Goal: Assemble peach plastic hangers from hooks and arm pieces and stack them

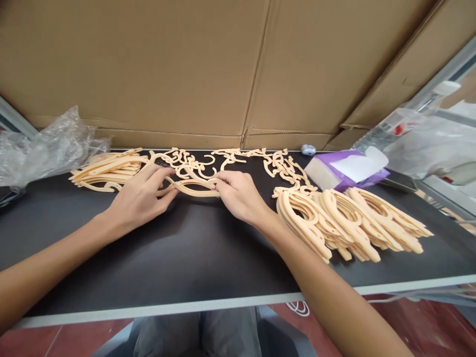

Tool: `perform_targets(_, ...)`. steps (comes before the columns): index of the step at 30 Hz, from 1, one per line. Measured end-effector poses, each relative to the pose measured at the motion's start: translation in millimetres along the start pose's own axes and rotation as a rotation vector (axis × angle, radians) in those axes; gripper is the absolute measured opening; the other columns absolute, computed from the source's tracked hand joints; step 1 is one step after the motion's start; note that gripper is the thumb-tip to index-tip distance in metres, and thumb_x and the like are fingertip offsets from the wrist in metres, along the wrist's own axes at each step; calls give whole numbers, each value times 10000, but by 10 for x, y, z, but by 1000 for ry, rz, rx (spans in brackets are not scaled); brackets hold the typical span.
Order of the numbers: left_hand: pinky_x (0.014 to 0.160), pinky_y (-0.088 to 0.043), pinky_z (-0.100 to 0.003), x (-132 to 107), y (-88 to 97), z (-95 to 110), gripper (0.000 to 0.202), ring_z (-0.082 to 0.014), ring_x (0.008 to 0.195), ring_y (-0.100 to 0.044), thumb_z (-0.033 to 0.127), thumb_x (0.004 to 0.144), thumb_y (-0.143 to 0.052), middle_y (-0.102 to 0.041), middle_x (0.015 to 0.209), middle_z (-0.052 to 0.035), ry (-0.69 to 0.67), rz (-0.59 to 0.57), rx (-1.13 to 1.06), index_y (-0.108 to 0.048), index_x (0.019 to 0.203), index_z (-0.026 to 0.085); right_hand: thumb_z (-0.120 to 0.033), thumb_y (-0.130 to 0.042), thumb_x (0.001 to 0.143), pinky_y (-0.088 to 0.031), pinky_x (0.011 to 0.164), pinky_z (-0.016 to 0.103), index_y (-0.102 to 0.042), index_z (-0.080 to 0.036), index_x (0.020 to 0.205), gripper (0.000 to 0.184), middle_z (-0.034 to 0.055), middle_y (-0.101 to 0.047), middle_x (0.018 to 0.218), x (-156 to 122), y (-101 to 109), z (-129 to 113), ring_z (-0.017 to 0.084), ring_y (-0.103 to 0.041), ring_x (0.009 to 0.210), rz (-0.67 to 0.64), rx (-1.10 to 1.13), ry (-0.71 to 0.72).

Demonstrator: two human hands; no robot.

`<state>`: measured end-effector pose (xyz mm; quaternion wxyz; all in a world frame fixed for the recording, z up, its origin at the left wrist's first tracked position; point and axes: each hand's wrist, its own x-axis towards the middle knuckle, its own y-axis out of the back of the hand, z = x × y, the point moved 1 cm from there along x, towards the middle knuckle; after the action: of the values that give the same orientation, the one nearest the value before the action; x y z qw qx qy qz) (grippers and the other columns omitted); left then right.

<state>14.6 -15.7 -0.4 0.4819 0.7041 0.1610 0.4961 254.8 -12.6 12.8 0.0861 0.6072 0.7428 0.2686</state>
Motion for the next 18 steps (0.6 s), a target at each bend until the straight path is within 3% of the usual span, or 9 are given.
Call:
perform_targets(5,874,-572,-371,-18,-17,23,322,-282,1014,-692,201,934,-570,-693,1122,-149,-47,43,-46,-617,1231,83,-183,-505,884,-452,723,294,-786,-185,1029,316,11,-753,803,-75,-114,-5,168,-649,731,-159,-206,55)
perform_targets(9,882,-577,-372,-23,8,69,304,-279,1048,-685,165,926,-578,-679,1173,-159,-117,125,-74,-612,1222,104,-245,-554,914,-471,779,302,-796,-197,1004,262,34,-791,947,-77,-127,19,183,-692,823,-169,-188,102)
perform_targets(13,788,-564,-337,-28,74,116,305,-207,876,-666,168,886,-645,-630,1214,-164,-231,303,-99,-617,1188,137,-252,-633,842,-470,722,295,-812,-187,919,206,25,-779,841,-14,11,18,175,-669,759,14,-45,44)
perform_targets(16,721,-520,-322,-19,106,128,169,-195,800,-630,189,851,-685,-666,1000,-90,-277,380,-137,-650,1015,173,-235,-684,763,-443,631,281,-812,-183,808,146,2,-716,664,33,113,-12,151,-614,647,186,131,22)
perform_targets(18,708,-492,-313,5,118,107,55,-185,764,-617,187,847,-677,-663,862,-43,-223,386,-220,-642,889,191,-209,-697,725,-420,586,274,-802,-186,748,110,-12,-671,587,54,153,-28,131,-570,583,276,244,36)
